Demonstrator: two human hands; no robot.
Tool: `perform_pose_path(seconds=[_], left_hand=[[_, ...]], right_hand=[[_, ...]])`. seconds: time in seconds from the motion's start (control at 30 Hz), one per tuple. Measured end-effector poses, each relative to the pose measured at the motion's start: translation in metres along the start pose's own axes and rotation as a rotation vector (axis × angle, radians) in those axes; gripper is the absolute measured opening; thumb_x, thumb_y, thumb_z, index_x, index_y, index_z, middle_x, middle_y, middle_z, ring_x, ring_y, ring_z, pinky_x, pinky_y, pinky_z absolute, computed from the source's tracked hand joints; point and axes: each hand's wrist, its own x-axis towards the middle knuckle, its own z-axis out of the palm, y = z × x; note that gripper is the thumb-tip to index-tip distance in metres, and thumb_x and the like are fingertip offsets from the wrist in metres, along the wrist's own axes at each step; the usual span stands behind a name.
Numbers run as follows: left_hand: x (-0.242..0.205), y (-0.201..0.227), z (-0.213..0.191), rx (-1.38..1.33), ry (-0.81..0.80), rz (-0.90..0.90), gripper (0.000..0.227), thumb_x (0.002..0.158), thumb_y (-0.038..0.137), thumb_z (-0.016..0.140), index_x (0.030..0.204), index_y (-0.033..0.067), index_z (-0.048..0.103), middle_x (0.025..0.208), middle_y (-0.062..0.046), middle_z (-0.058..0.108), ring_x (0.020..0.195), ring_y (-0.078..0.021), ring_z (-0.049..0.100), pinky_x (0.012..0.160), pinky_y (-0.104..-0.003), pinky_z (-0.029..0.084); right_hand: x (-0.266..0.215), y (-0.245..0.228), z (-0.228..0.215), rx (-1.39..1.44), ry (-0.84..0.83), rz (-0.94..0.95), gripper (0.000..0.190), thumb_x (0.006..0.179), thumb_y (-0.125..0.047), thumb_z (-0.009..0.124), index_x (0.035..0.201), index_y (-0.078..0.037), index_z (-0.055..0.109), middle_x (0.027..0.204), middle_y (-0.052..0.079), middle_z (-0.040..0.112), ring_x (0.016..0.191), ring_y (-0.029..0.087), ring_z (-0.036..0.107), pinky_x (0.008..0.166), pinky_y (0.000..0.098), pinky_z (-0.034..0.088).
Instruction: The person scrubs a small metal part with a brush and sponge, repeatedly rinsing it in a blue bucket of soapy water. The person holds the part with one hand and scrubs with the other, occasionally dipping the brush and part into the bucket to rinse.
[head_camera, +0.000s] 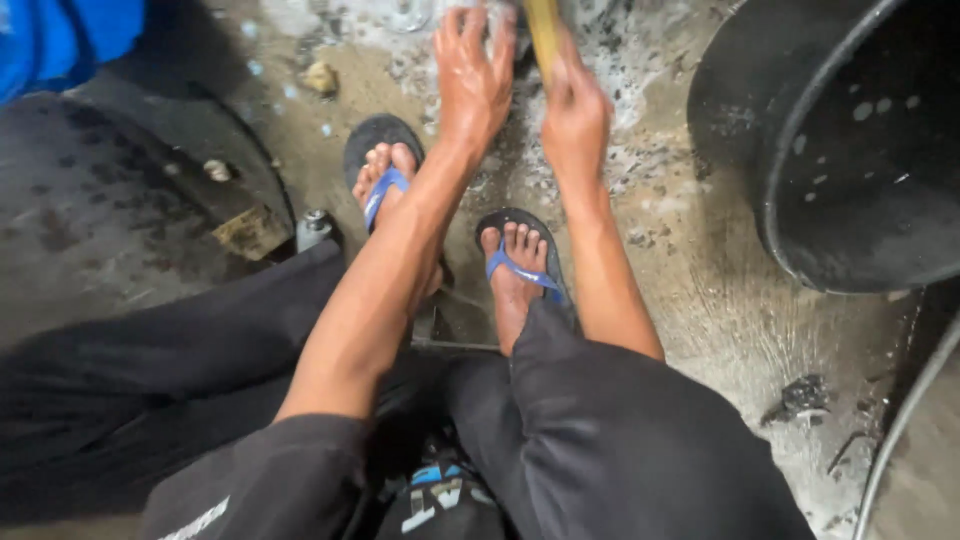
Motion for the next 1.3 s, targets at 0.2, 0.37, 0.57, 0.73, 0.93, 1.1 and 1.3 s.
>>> perform_pose_path(seconds=[0.2, 0.37, 0.57, 0.73, 0.93, 1.1, 1.3], left_hand=[[0.01, 0.025, -0.018, -0.055, -0.127, -0.171, 0.044, 0.106, 0.045, 0.043, 0.11, 0.0047, 0.061, 0.109, -0.022, 0.052, 0.101, -0.0384, 0.049, 0.086, -0.05, 0.043], [0.012, 0.01, 0.001, 0.028, -0.058, -0.107, 0.035, 0.103, 0.037, 0.053, 0.115, 0.0072, 0.067, 0.104, -0.02, 0.058, 0.093, -0.0426, 0.054, 0.089, -0.052, 0.042], [0.008, -0.013, 0.001, 0.384, 0.069, 0.543, 0.022, 0.095, 0.006, 0.065, 0.117, -0.0005, 0.064, 0.1, -0.021, 0.056, 0.093, -0.0433, 0.059, 0.071, -0.05, 0.047], [0.013, 0.007, -0.016, 0.386, -0.038, 0.471, 0.017, 0.09, 0.006, 0.066, 0.106, 0.0004, 0.068, 0.099, -0.023, 0.061, 0.091, -0.0435, 0.059, 0.07, -0.053, 0.048], [0.002, -0.031, 0.031, 0.189, -0.056, -0.049, 0.037, 0.096, 0.029, 0.062, 0.111, -0.0037, 0.07, 0.105, -0.032, 0.056, 0.1, -0.0527, 0.058, 0.088, -0.054, 0.046], [0.012, -0.105, 0.068, 0.561, -0.207, 0.196, 0.038, 0.094, 0.029, 0.053, 0.105, 0.0, 0.075, 0.095, -0.026, 0.064, 0.092, -0.0476, 0.063, 0.087, -0.058, 0.041], [0.025, -0.024, 0.046, 0.404, -0.034, -0.146, 0.043, 0.098, 0.027, 0.05, 0.127, -0.001, 0.065, 0.095, -0.031, 0.071, 0.092, -0.05, 0.052, 0.094, -0.051, 0.041]], right_hand=[[-0.032, 0.008, 0.002, 0.072, 0.136, 0.035, 0.04, 0.113, -0.019, 0.043, 0.144, 0.005, 0.055, 0.144, 0.023, 0.06, 0.135, 0.032, 0.06, 0.105, 0.0378, 0.052], [-0.009, -0.01, 0.002, 0.08, 0.137, -0.042, 0.04, 0.113, -0.016, 0.039, 0.146, 0.001, 0.053, 0.147, 0.018, 0.058, 0.141, 0.03, 0.055, 0.117, 0.0387, 0.045], [-0.022, 0.022, 0.018, 0.096, 0.297, 0.064, 0.034, 0.108, -0.016, 0.055, 0.136, -0.002, 0.067, 0.128, 0.026, 0.066, 0.119, 0.04, 0.062, 0.098, 0.0464, 0.054], [-0.045, 0.008, 0.019, 0.107, 0.321, 0.154, 0.033, 0.107, -0.017, 0.053, 0.134, -0.005, 0.069, 0.128, 0.024, 0.067, 0.122, 0.038, 0.061, 0.103, 0.0475, 0.052], [-0.018, 0.02, 0.021, 0.078, 0.306, 0.149, 0.031, 0.105, -0.013, 0.056, 0.131, -0.003, 0.07, 0.126, 0.024, 0.068, 0.121, 0.036, 0.064, 0.105, 0.044, 0.052], [-0.045, -0.002, 0.018, 0.132, 0.284, 0.249, 0.035, 0.104, -0.008, 0.053, 0.136, -0.005, 0.068, 0.129, 0.026, 0.066, 0.125, 0.036, 0.06, 0.106, 0.0455, 0.052], [-0.026, 0.029, 0.033, 0.23, 0.248, 0.122, 0.04, 0.109, -0.021, 0.05, 0.143, -0.002, 0.058, 0.143, 0.014, 0.063, 0.136, 0.02, 0.057, 0.114, 0.0305, 0.043]])
